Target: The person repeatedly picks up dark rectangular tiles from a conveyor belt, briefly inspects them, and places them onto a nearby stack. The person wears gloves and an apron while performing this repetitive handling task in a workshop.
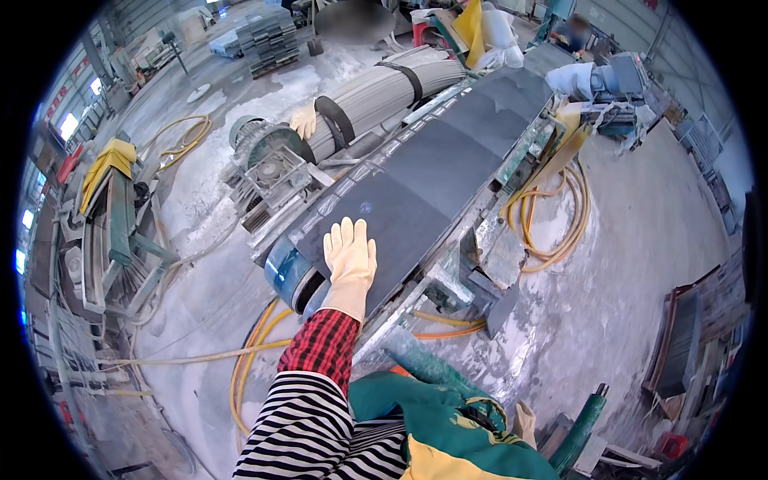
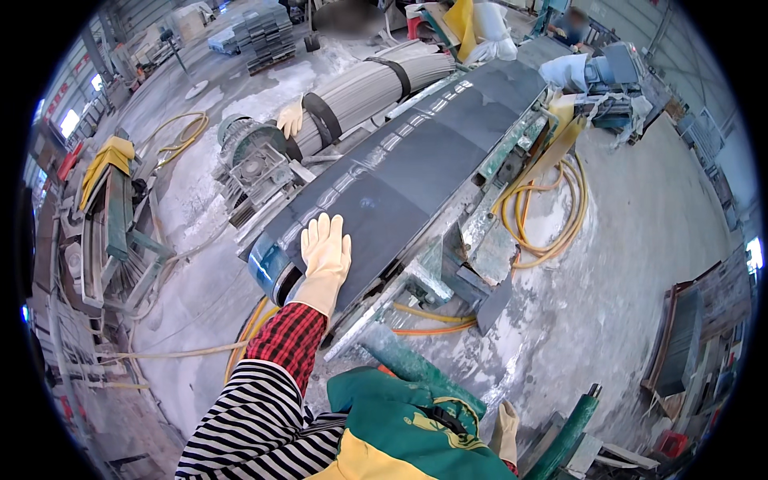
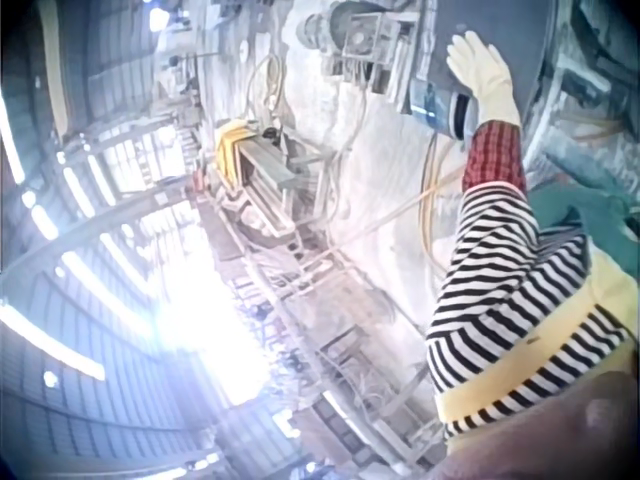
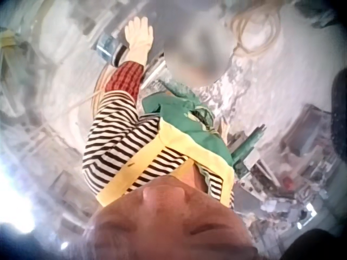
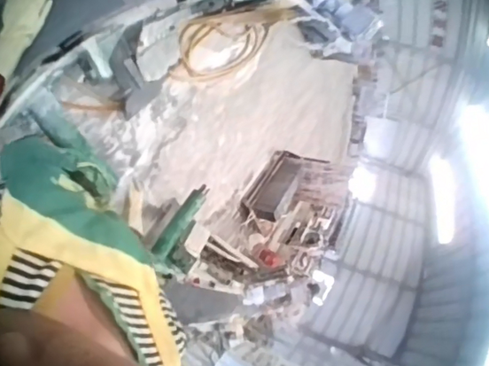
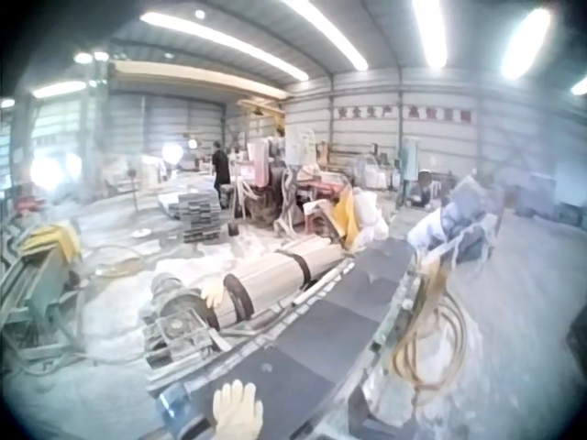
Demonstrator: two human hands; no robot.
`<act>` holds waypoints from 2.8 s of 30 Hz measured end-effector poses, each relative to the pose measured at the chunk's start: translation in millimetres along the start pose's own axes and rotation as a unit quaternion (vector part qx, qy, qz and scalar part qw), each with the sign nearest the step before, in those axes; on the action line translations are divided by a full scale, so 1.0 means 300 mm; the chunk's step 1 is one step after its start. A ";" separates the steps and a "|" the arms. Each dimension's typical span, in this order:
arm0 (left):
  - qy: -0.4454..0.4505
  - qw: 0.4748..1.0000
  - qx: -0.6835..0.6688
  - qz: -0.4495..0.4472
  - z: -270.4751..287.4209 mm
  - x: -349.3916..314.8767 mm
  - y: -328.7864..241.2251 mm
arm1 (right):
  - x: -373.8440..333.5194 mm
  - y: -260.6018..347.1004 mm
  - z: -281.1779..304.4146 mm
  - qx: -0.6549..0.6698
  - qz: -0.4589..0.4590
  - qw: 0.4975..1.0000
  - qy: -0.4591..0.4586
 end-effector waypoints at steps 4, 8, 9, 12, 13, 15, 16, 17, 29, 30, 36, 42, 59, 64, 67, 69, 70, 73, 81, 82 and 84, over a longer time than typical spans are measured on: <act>0.022 0.998 -0.032 -0.052 -0.005 0.022 0.035 | 0.003 0.043 0.005 0.014 0.046 0.999 0.019; -0.019 0.991 0.055 -0.119 0.071 0.080 0.157 | -0.044 0.020 0.086 0.011 0.030 0.999 -0.016; -0.028 0.993 0.075 -0.087 0.070 0.090 0.232 | -0.057 -0.013 0.099 0.018 0.015 0.999 -0.028; -0.025 0.996 0.083 -0.013 0.035 0.103 0.398 | -0.111 -0.112 0.138 0.036 -0.030 0.997 -0.066; 0.016 0.997 0.076 -0.002 0.002 0.109 0.422 | -0.136 -0.136 0.145 0.027 -0.043 0.997 -0.064; 0.052 0.996 0.078 -0.006 -0.042 0.138 0.415 | -0.186 -0.160 0.149 0.038 -0.046 0.998 -0.037; 0.069 0.995 0.075 -0.011 -0.065 0.163 0.390 | -0.213 -0.185 0.155 0.045 -0.048 0.997 -0.028; 0.073 0.994 0.074 -0.025 -0.076 0.193 0.354 | -0.221 -0.239 0.158 0.055 -0.061 0.996 -0.040; 0.084 0.991 0.075 -0.071 -0.013 0.217 0.323 | -0.236 -0.277 0.217 0.013 -0.087 0.993 -0.081; 0.099 0.989 0.080 -0.073 0.000 0.209 0.335 | -0.243 -0.245 0.215 -0.010 -0.097 0.992 -0.077; 0.062 0.987 0.093 -0.114 0.090 0.117 0.439 | -0.154 -0.201 0.146 0.039 -0.033 0.998 -0.044; 0.035 0.992 0.102 -0.070 0.180 0.007 0.559 | -0.156 -0.064 0.104 0.070 -0.020 0.997 -0.035; -0.013 0.564 -0.491 0.664 0.017 -0.376 0.472 | -0.140 -0.120 0.026 0.089 -0.039 0.995 -0.028; -0.031 0.468 -0.579 0.667 0.005 -0.392 0.475 | -0.156 -0.160 0.002 0.077 -0.028 0.996 -0.017; 0.017 0.412 -0.685 0.600 0.079 -0.291 0.363 | -0.202 -0.163 0.106 0.058 -0.034 0.997 -0.036; 0.092 0.330 -0.790 0.508 0.182 -0.158 0.205 | -0.211 -0.187 0.178 0.023 -0.042 0.997 -0.063; 0.121 0.373 -0.760 0.518 0.144 -0.154 0.232 | -0.212 -0.198 0.197 0.018 -0.045 0.996 -0.071; 0.154 0.441 -0.691 0.552 0.056 -0.169 0.313 | -0.167 -0.193 0.220 0.030 -0.021 0.996 -0.076; 0.092 0.436 -0.779 0.441 0.226 -0.171 0.216 | -0.127 0.260 0.220 0.120 0.070 0.989 -0.054; 0.072 0.447 -0.783 0.427 0.246 -0.182 0.240 | -0.151 0.373 0.232 0.144 0.091 0.983 -0.062; 0.097 0.457 -0.789 0.399 0.300 -0.201 0.262 | -0.210 0.590 0.216 0.195 0.129 0.971 -0.043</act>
Point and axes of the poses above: each hand's wrist, its own x-axis towards the middle knuckle, its own z-axis out of the back of the hand, y = z × x, the point moved 10 cm from there along x, towards the middle knuckle, and after that the axes turned 12 degrees about -y, right-handed, at the moved point
